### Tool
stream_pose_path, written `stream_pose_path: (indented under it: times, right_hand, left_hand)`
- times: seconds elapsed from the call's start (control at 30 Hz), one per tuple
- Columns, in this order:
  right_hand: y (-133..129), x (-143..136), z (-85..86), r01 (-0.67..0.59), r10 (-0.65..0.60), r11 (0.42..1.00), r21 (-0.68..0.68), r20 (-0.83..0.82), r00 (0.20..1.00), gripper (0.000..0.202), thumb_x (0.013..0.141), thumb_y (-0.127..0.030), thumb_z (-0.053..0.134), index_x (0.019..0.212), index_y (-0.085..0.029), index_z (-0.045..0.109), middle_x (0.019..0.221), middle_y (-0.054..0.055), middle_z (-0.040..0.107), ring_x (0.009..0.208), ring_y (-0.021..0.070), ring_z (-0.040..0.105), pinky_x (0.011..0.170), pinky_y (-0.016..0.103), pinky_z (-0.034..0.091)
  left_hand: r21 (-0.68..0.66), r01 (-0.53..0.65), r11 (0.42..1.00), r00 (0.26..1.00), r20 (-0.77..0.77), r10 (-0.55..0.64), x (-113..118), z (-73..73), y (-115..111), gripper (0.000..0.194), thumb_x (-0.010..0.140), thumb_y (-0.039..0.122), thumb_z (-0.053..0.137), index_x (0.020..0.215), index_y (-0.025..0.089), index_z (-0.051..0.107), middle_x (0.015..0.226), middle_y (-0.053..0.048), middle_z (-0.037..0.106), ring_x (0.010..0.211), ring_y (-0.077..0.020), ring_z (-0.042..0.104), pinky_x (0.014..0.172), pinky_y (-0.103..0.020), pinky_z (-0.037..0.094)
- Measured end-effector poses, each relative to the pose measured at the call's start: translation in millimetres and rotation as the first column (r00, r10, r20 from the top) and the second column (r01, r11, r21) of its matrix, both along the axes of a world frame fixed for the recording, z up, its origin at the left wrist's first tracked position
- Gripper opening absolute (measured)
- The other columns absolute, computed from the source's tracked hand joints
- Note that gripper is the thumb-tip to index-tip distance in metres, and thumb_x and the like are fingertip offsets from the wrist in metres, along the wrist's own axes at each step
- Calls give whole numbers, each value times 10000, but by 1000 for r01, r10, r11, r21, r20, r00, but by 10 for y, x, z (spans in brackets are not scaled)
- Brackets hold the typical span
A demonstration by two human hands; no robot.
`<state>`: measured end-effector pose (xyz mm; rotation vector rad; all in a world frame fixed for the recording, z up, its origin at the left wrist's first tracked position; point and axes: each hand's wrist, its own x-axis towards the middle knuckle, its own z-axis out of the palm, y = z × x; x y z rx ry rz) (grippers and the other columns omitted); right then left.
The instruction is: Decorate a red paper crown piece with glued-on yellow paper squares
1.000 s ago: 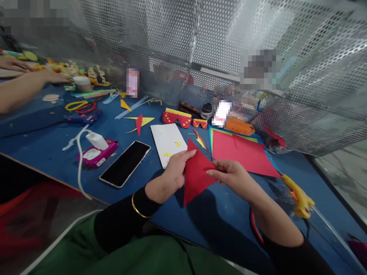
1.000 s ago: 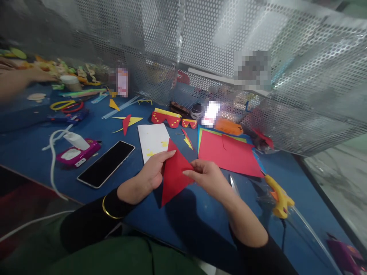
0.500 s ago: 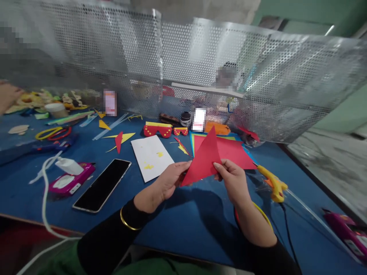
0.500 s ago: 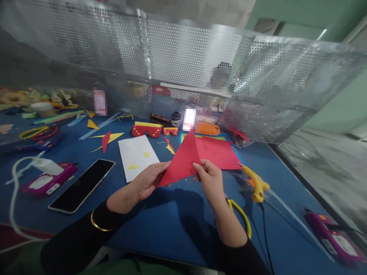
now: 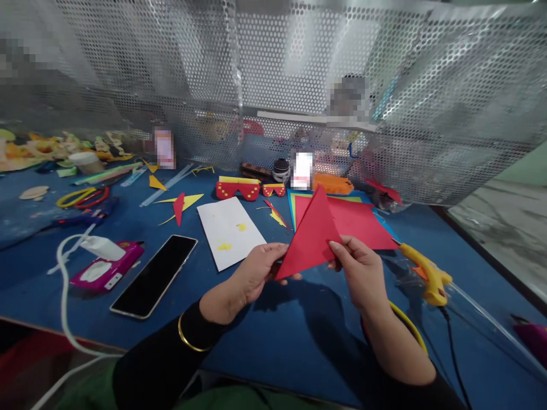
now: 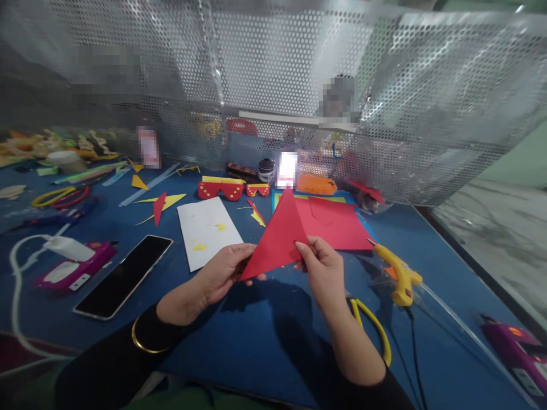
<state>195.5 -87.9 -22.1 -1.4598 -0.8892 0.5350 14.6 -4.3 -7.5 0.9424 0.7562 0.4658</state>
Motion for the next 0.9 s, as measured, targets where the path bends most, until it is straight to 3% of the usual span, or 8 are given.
stream_pose_path:
  times: [0.17,0.27,0.33,0.5,0.6,0.67,0.77,0.9]
  right_hand:
    - [-6,-14,2,23,-24,999,31,26,999,225,829,-444,692,849,-220,695,521,-42,597,480,131,534,498,264,432]
    - [1,-37,10,-2,0,999,39,47,999,227,831,-447,683,876,-225,699,547,-43,595,507,141,554,510,272,442]
    - [14,-37,-4,-22,20,999,38,59,998,245,831,-450,675,926,-226,704,605,-26,636,534,149,576,516,275,453]
    - [23,26,-129,-8,4,998,63,59,998,296,858,-515,623,960,-244,684,858,53,740,764,215,675,655,326,547]
    - [0,11,-179,-86,84,994,62,26,996,448,885,-654,506,944,-244,678,886,74,735,815,242,699,696,366,578]
    - [-15,-46,-168,-155,155,986,55,13,988,535,832,-734,520,966,-243,686,918,80,732,839,252,708,701,376,589]
    - [-21,-151,-128,-163,163,986,16,1,987,491,755,-691,675,936,-236,705,889,76,736,814,245,707,677,356,590]
    - [12,-205,-148,-75,75,996,-53,-13,997,372,782,-582,733,739,-215,689,673,45,684,612,193,652,580,322,558]
  left_hand:
    - [52,132,990,991,3,-132,-17,42,-10,163,861,243,637,896,147,764,756,-94,749,569,-134,671,438,-194,421]
    - [-7,291,957,957,21,-291,-43,28,-22,182,844,266,667,883,122,772,788,-115,752,494,-94,601,404,-178,378]
    - [-48,320,946,947,61,-317,-55,-10,-32,206,809,287,734,911,112,769,753,-90,730,467,-75,564,401,-173,365]
    - [-96,30,995,999,21,-28,-19,-90,-41,269,747,220,817,570,139,632,488,1,579,423,-76,497,460,-200,410]
    - [-190,-166,968,983,43,178,27,-81,-33,119,736,172,815,731,152,698,611,-15,685,517,-138,599,535,-268,485]
    - [-191,-253,948,962,52,267,47,-69,-32,176,735,149,811,886,167,723,744,-18,746,610,-161,658,588,-290,514]
    - [-177,-293,940,949,63,308,57,-62,-48,172,750,137,802,903,156,726,757,-36,761,646,-181,687,656,-320,541]
    - [-180,-244,953,963,68,260,56,-79,-98,144,774,127,779,913,140,746,759,-62,770,647,-197,706,684,-348,558]
